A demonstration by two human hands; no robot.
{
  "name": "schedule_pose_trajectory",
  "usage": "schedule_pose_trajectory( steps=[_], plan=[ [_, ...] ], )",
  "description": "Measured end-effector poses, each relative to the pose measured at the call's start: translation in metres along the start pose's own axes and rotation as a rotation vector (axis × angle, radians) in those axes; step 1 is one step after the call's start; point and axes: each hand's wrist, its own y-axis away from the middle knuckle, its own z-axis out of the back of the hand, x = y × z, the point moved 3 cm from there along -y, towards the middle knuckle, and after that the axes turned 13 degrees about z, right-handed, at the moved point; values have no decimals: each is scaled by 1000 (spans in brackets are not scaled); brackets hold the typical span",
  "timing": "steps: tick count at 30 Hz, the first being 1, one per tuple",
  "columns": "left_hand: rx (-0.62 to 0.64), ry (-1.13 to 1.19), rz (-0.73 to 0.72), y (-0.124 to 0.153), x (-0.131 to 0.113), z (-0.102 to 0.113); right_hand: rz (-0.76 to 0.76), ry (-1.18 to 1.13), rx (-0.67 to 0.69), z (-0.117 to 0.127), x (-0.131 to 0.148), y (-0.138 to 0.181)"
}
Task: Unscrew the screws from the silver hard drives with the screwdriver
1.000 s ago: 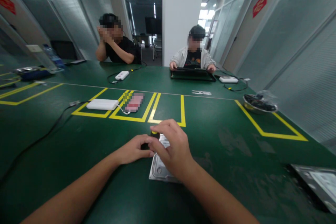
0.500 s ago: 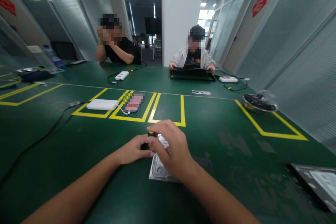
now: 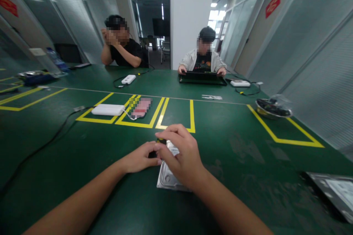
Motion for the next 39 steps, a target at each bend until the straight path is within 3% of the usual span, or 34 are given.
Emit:
schedule_pose_trajectory(
  steps=[4, 10, 16, 39],
  plan=[
    [1, -5, 8, 0, 0, 0, 28, -14, 29, -1, 1, -1],
    [0, -10, 8, 0, -1, 1, -22, 55, -30, -1, 1, 3],
    [-2, -2, 0, 0, 0, 1, 34, -19, 48, -3, 2, 2],
    [-13, -18, 18, 1, -4, 3, 25, 79, -34, 0, 4, 1]
  ],
)
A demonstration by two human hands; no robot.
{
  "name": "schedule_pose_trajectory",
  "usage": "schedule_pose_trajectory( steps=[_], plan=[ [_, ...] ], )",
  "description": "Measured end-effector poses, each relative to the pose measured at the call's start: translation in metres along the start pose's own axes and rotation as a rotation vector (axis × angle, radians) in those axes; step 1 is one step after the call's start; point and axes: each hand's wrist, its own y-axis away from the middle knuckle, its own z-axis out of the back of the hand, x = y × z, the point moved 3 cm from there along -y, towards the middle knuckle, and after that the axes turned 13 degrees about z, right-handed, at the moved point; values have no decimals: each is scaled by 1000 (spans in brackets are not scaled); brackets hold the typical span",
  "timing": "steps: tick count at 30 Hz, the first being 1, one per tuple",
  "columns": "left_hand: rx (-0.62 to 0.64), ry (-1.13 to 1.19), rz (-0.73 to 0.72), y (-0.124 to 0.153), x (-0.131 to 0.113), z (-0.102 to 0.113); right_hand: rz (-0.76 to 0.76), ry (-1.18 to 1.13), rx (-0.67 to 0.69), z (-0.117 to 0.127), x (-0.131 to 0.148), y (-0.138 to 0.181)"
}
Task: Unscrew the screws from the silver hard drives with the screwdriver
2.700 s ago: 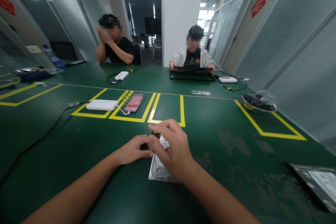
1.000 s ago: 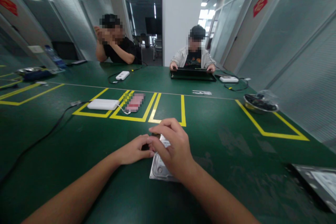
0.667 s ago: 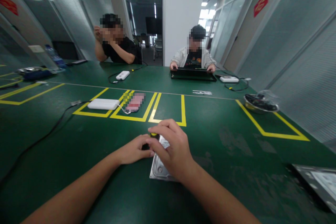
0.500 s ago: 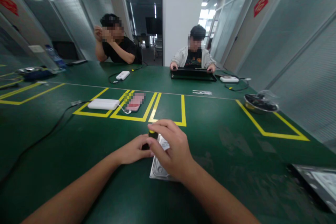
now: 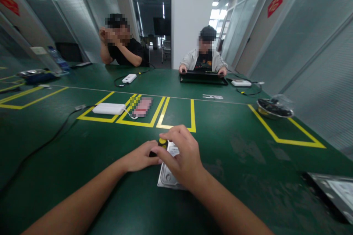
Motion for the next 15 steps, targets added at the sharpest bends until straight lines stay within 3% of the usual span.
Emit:
schedule_pose_trajectory(
  steps=[11, 15],
  plan=[
    [15, 31, -8, -1, 2, -2, -29, -36, 33, -1, -3, 1],
    [10, 35, -4, -2, 4, -2, -1, -60, 102, -2, -1, 0]
  ],
)
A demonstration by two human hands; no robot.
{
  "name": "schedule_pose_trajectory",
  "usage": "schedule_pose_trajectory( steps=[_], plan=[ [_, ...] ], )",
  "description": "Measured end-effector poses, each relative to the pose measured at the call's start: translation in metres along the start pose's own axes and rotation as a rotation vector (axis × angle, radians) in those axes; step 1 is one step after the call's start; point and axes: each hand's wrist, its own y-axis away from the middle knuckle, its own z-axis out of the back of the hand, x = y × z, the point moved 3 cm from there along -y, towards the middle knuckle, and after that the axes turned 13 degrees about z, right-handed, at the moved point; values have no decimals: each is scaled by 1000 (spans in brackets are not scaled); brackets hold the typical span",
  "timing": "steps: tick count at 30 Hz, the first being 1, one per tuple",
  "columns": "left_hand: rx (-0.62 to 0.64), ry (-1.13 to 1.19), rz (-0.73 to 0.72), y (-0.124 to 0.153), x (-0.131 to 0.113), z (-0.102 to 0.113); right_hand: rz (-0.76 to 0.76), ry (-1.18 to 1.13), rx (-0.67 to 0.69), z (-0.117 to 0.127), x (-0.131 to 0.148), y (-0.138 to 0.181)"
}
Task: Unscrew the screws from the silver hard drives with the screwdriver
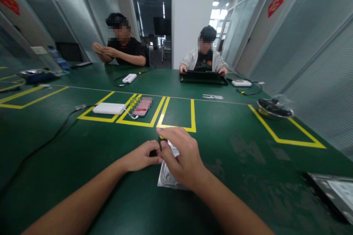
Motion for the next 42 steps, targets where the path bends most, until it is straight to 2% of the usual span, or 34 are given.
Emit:
schedule_pose_trajectory(
  steps=[7, 12, 24, 42],
  plan=[
    [6, 0, -5, 1, -1, 1, -19, 12, -43, 0, -3, 2],
    [9, 23, -2, 0, -1, 0, -2, 2, -1, 0, -2, 2],
    [9, 19, 0, 1, -2, 1, -19, 27, -57, -1, -5, 4],
    [-17, 28, -7, 0, 5, -1, -12, 42, -41, -2, -5, 5]
  ],
)
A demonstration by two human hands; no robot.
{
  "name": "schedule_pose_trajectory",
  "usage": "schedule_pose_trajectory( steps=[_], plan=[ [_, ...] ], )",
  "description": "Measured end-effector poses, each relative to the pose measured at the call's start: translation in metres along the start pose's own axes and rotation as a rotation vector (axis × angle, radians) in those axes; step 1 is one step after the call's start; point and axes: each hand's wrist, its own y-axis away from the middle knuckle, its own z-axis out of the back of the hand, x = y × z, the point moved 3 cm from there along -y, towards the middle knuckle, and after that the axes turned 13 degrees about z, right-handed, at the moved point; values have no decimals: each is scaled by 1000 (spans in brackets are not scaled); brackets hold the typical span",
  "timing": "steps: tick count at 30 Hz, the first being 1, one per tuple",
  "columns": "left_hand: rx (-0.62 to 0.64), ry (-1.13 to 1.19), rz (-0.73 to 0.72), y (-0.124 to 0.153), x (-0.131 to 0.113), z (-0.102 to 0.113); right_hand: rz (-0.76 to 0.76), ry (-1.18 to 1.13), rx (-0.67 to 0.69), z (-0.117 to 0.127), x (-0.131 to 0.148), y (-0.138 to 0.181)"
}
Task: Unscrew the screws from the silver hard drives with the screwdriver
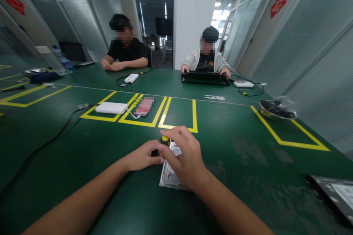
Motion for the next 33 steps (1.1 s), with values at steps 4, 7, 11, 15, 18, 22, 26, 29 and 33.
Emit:
schedule_pose_trajectory(
  steps=[4, 7, 11, 15, 18, 22, 26, 29, 33],
  plan=[
    [-6, 34, 2, 0, 0, 0, 6, 32, 71, -1, -1, 2],
    [8, 73, -1, 0, 0, 1, -17, 72, 87, 0, -2, 3],
    [51, 155, 4, 0, 1, 0, -43, 113, 28, 14, 3, -3],
    [73, 210, 17, -1, 4, -1, -125, 198, -47, 45, 12, -9],
    [73, 221, 20, -1, 6, -2, -181, 349, -42, 70, 16, -7],
    [67, 223, 18, 0, 5, -2, -134, 697, 82, 91, 9, 9],
    [59, 212, 19, 0, 4, -2, -139, 909, 166, 97, -16, 45],
    [59, 202, 19, 0, 2, -1, -237, 944, 167, 96, -35, 73],
    [55, 187, 17, 0, 0, 0, -395, 938, 229, 91, -50, 93]
  ],
)
